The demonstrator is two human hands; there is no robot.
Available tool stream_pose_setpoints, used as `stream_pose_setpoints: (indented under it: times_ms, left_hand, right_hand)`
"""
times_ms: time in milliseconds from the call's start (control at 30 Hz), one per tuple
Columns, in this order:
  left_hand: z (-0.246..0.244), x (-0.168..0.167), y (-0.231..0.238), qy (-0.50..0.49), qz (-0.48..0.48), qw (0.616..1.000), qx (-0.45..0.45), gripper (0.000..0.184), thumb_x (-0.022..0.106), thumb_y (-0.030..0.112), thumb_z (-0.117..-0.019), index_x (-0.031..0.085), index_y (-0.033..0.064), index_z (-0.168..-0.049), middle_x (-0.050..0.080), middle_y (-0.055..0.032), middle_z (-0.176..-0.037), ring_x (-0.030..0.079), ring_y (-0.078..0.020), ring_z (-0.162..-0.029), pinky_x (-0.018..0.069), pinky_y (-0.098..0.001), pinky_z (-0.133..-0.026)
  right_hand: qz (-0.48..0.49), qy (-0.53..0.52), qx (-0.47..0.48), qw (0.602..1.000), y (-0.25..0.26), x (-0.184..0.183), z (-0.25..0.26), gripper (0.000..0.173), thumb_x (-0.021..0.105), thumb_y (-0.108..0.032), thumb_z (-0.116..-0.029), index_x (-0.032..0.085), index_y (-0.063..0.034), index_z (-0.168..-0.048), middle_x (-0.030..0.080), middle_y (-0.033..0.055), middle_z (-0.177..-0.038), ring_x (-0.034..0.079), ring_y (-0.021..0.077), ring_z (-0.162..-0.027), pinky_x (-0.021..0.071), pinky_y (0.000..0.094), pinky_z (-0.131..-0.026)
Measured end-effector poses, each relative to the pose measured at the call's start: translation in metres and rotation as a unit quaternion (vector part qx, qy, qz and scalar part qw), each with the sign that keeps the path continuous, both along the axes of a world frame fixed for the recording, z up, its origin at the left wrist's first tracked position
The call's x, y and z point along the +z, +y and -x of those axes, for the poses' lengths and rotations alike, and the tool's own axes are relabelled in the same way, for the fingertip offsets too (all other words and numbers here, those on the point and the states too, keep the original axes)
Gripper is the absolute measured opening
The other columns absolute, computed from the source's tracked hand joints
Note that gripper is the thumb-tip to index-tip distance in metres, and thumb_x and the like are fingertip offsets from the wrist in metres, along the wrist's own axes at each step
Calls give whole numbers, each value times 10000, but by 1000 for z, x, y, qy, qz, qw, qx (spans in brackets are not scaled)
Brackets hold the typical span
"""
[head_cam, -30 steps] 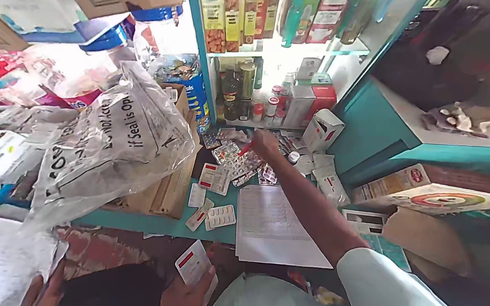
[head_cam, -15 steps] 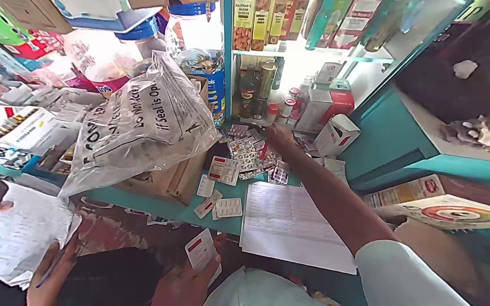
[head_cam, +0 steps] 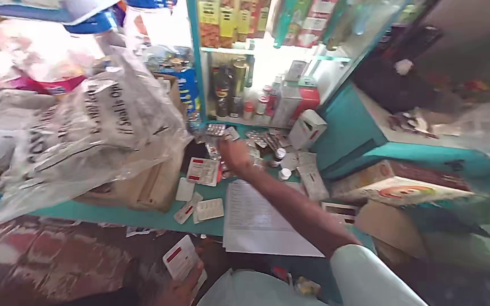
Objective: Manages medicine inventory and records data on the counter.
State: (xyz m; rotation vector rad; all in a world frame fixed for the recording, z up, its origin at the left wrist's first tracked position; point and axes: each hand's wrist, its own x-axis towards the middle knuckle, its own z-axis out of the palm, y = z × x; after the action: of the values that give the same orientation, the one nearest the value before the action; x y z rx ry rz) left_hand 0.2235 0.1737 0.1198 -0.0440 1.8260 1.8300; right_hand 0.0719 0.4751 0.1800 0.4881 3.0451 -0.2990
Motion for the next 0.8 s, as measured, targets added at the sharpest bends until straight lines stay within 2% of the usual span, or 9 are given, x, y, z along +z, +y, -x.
stream_pose_setpoints:
  times_ms: [100, 200, 267, 333, 400, 467, 567, 667, 800]
  left_hand:
    - [0, -1, 2, -10, 15, 1000, 3, 387, 656, 55, -939, 544, -37, -1298, 713, -16, -1079, 692, -58, -974, 589, -286, -881]
    - [0, 1, 8, 16, -21, 999, 29, 388, 647, -12, -898, 525, -35, -1266, 724, 18, -1048, 699, -33, -939, 594, -256, -850]
    - [1, -1, 8, 25, -25, 999, 34, 376, 651, -14, -891, 540, -39, -1249, 728, 18, -1036, 699, -33, -920, 596, -252, -831]
    - [2, -1, 5, 25, -25, 999, 32, 359, 649, -5, -895, 550, -28, -1239, 730, 24, -1034, 698, -34, -920, 596, -248, -827]
    - [1, 2, 5, 22, -33, 999, 29, 336, 632, -17, -910, 573, -13, -1241, 734, 28, -1053, 696, -35, -953, 590, -249, -857]
    - [1, 4, 4, 24, -47, 998, 27, 319, 615, -38, -920, 579, -2, -1235, 740, 38, -1069, 699, -34, -968, 590, -253, -879]
    - [1, 4, 2, 37, -46, 998, 39, 345, 637, -38, -906, 565, -12, -1242, 736, 37, -1053, 703, -38, -950, 597, -259, -865]
    - [0, 6, -3, 32, -21, 996, 75, 387, 663, -40, -891, 540, -37, -1258, 736, 31, -1047, 701, -22, -956, 593, -249, -881]
    - [1, 10, -7, 13, 8, 996, 92, 459, 657, -25, -898, 475, -50, -1319, 714, 8, -1073, 690, -21, -967, 589, -238, -868]
  right_hand:
    - [-19, 8, 39, 999, -29, -26, 6, 250, 552, 11, -990, 620, 31, -1230, 676, 265, -1065, 687, 451, -942, 560, 564, -698]
    - [-20, 8, 65, 998, -38, -30, 7, 227, 492, -6, -1025, 633, 17, -1201, 681, 247, -1041, 693, 433, -936, 560, 545, -697]
    - [25, -8, 75, 997, -37, -23, 3, 224, 508, -129, -1044, 657, -43, -1189, 700, 230, -1035, 698, 435, -947, 549, 584, -721]
    - [99, 7, 46, 994, -26, -16, 5, 274, 593, -307, -1016, 706, -135, -1197, 722, 195, -1043, 700, 420, -961, 540, 632, -757]
    - [151, 97, 11, 984, 4, -23, 17, 226, 635, -323, -991, 731, -169, -1127, 726, 165, -958, 704, 395, -880, 543, 640, -703]
    - [182, 141, -15, 973, 42, -33, 38, 214, 644, -234, -984, 719, -134, -1159, 719, 202, -1013, 693, 426, -926, 536, 670, -728]
    - [162, 80, 47, 982, 103, -67, 73, 330, 616, -209, -987, 668, -136, -1305, 686, 203, -1225, 660, 416, -1125, 523, 647, -923]
    - [132, -12, 97, 986, 123, -73, 74, 346, 601, -356, -1025, 690, -104, -1246, 706, 211, -1156, 675, 414, -1088, 509, 666, -925]
    - [84, -91, 52, 991, 143, -50, 61, 246, 709, -282, -943, 764, -72, -1059, 722, 218, -1058, 679, 433, -1025, 504, 700, -875]
